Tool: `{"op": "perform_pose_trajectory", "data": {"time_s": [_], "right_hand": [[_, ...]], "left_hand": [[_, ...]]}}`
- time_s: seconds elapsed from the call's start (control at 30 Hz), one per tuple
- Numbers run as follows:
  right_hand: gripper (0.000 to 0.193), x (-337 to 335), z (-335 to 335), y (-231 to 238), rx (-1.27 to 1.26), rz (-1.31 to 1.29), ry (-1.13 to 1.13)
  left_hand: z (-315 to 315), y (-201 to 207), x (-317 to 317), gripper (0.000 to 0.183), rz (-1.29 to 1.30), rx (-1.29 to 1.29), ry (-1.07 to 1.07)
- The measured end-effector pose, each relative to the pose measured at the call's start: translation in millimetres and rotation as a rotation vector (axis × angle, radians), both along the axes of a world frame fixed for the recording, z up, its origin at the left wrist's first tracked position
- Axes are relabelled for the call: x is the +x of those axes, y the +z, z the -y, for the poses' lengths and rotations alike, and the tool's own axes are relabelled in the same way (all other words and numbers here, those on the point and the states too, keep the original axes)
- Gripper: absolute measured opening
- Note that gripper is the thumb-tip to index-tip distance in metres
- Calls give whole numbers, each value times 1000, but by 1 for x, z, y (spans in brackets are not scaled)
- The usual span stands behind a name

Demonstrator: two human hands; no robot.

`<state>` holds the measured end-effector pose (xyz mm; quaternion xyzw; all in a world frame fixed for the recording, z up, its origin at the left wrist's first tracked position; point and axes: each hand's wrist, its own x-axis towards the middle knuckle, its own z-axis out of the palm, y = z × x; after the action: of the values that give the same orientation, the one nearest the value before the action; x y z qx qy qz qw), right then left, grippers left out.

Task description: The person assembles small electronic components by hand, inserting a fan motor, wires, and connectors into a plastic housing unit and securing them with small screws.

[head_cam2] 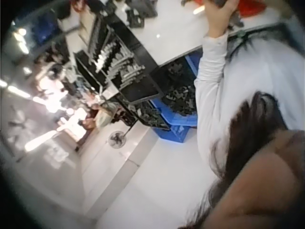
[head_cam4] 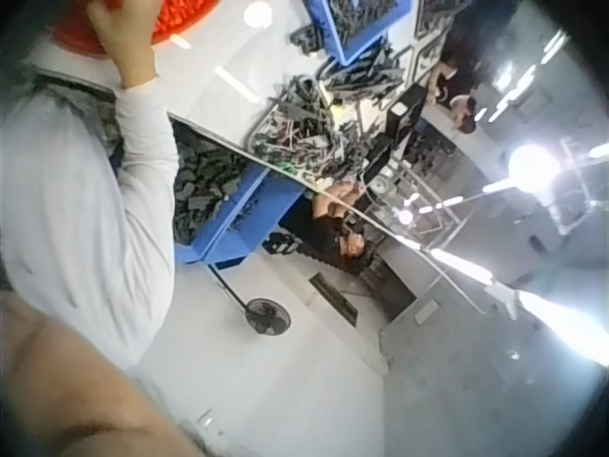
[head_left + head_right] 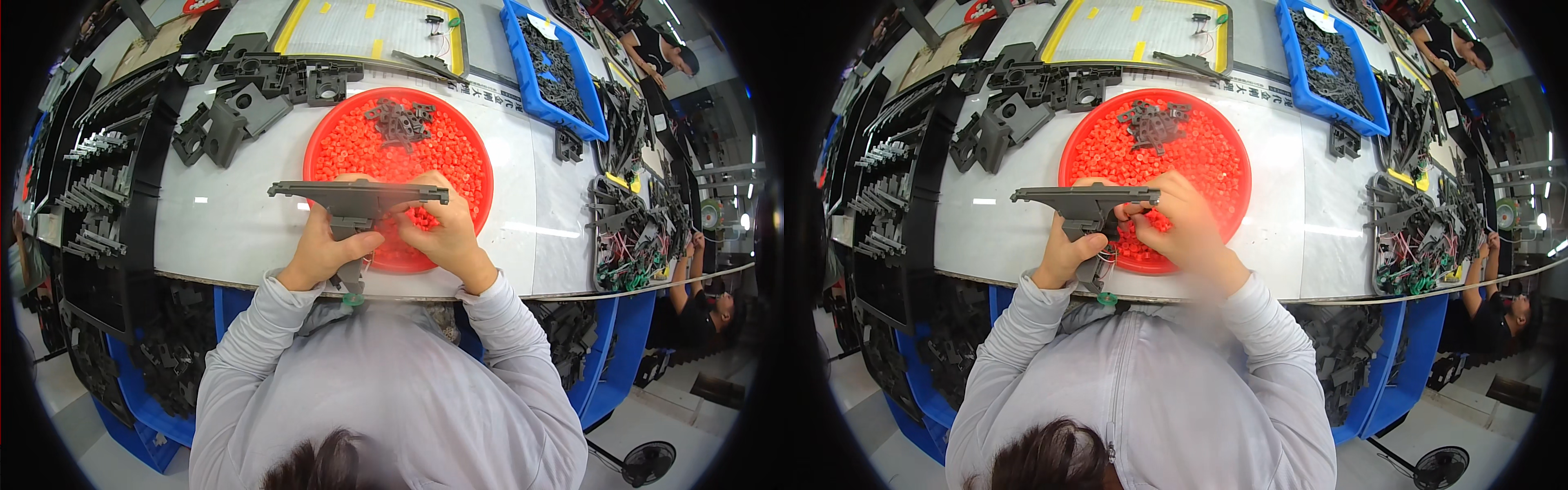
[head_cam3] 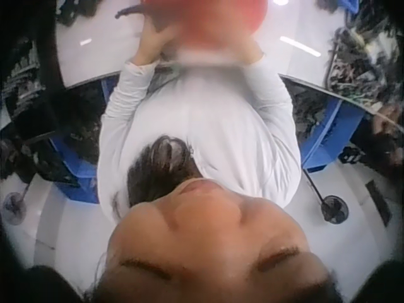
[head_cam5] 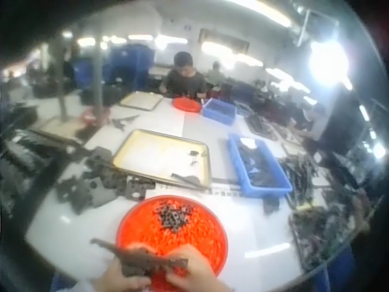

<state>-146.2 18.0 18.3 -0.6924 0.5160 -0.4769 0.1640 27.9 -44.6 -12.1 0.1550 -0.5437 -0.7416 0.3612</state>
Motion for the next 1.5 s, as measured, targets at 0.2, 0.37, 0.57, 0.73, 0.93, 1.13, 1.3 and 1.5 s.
{"op": "perform_pose_trajectory", "data": {"time_s": [0.2, 0.37, 0.57, 0.73, 0.93, 1.13, 1.3, 1.5], "right_hand": [[20, -2, -1, -1, -22, -134, -17], [22, -4, -4, -4, 38, -58, 10], [27, -5, -6, -2, 132, 76, -17], [30, -9, -6, -4, -11, -212, 30], [29, -6, -6, 0, -66, -312, 6], [29, -6, -6, 2, -5, -209, 10], [24, -12, -10, 1, -10, -246, 33], [20, -8, -12, 7, -71, -266, 90]], "left_hand": [[1, 1, 1, 57, -22, 34, -18], [0, 7, 0, 56, -30, 86, -22], [0, 5, -1, 54, -79, 112, -21], [0, 6, 0, 54, -61, 105, -32], [0, 0, -1, 56, -67, 0, -12], [0, 1, 0, 58, -77, 54, -44], [-1, 5, 0, 55, -85, 84, -37], [-3, 10, 8, 57, -85, 94, -32]]}}
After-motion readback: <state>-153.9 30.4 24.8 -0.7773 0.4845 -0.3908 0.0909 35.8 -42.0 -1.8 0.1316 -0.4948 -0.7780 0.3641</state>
